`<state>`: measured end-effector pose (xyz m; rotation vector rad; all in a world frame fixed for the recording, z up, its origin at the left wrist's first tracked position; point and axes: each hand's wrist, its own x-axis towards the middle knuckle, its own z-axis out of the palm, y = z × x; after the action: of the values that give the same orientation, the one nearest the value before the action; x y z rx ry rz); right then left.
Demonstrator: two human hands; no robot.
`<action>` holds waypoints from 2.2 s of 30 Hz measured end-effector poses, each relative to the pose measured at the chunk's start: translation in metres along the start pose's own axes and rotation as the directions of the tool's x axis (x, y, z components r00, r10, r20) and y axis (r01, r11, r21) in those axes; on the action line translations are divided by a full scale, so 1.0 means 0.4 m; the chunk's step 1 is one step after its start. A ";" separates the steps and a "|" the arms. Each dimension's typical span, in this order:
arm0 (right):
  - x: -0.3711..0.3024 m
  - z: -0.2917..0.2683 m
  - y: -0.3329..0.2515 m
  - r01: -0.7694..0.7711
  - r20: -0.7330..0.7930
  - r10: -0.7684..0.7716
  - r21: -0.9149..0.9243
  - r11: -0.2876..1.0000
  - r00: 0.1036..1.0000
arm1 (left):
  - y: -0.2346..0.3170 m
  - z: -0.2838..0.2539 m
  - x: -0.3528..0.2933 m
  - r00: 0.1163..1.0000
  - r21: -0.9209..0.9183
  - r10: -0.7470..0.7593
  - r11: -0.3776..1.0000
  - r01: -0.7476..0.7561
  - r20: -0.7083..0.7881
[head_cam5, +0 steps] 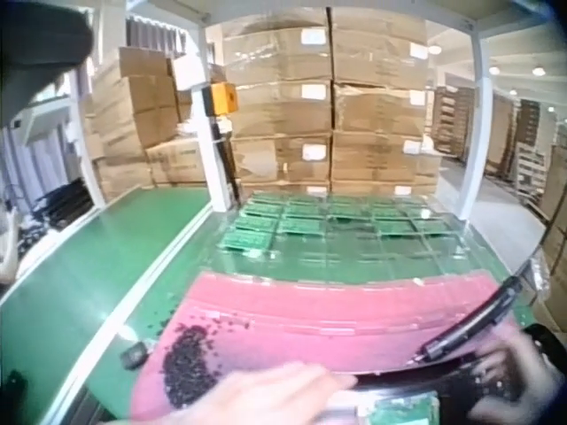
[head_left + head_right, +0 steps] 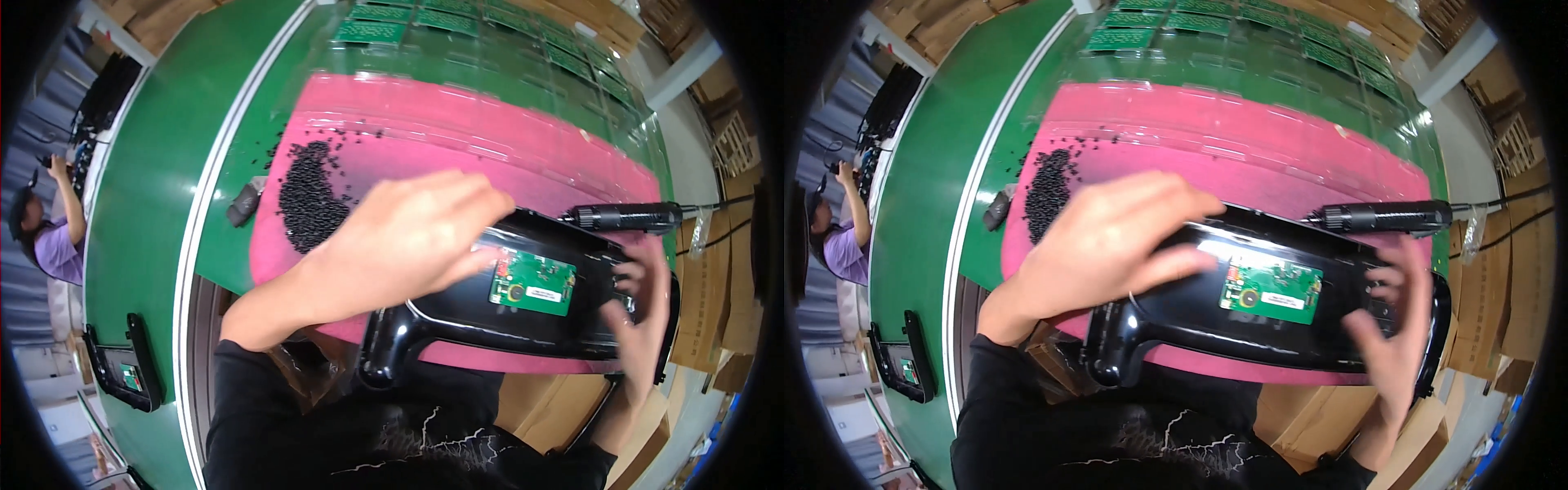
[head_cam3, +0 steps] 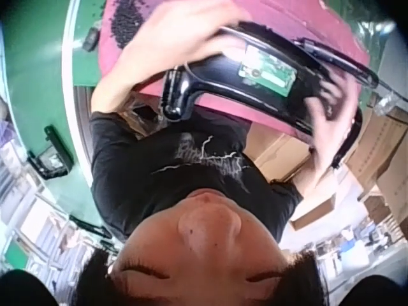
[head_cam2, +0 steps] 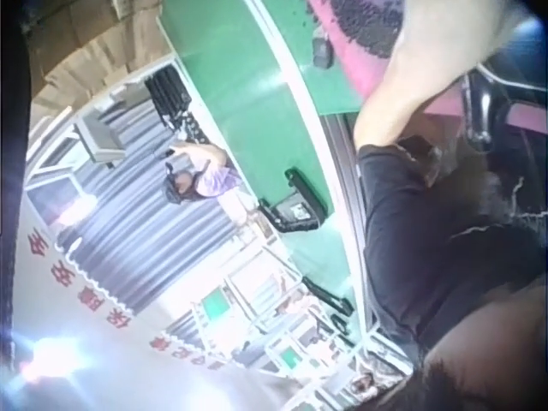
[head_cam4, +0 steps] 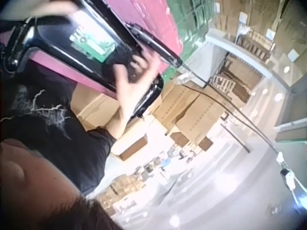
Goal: Assembling electronic components by mounting circuit boards into plastic housings and securing them with screws using an electric screwdriver.
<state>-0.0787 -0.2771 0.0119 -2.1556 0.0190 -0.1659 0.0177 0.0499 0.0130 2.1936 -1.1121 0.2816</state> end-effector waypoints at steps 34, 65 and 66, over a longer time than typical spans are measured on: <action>0.108 0.090 -0.218 0.370 -0.323 -0.326 0.924 0.093 0.888 | -0.004 0.033 0.018 0.997 -0.635 -0.055 0.772 0.007 -0.056; 0.027 0.134 -0.230 0.601 -0.495 -0.435 0.786 0.144 0.752 | 0.012 0.074 0.008 0.868 -0.879 -0.172 0.028 0.477 0.466; 0.026 0.136 -0.231 0.612 -0.508 -0.438 0.780 0.131 0.741 | 0.012 0.073 0.007 0.866 -0.878 -0.175 0.014 0.478 0.469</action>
<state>-0.0662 -0.1813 0.0599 -0.8374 -0.6481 -0.6153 0.0129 0.0275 -0.0059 1.0507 -0.4625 -0.8214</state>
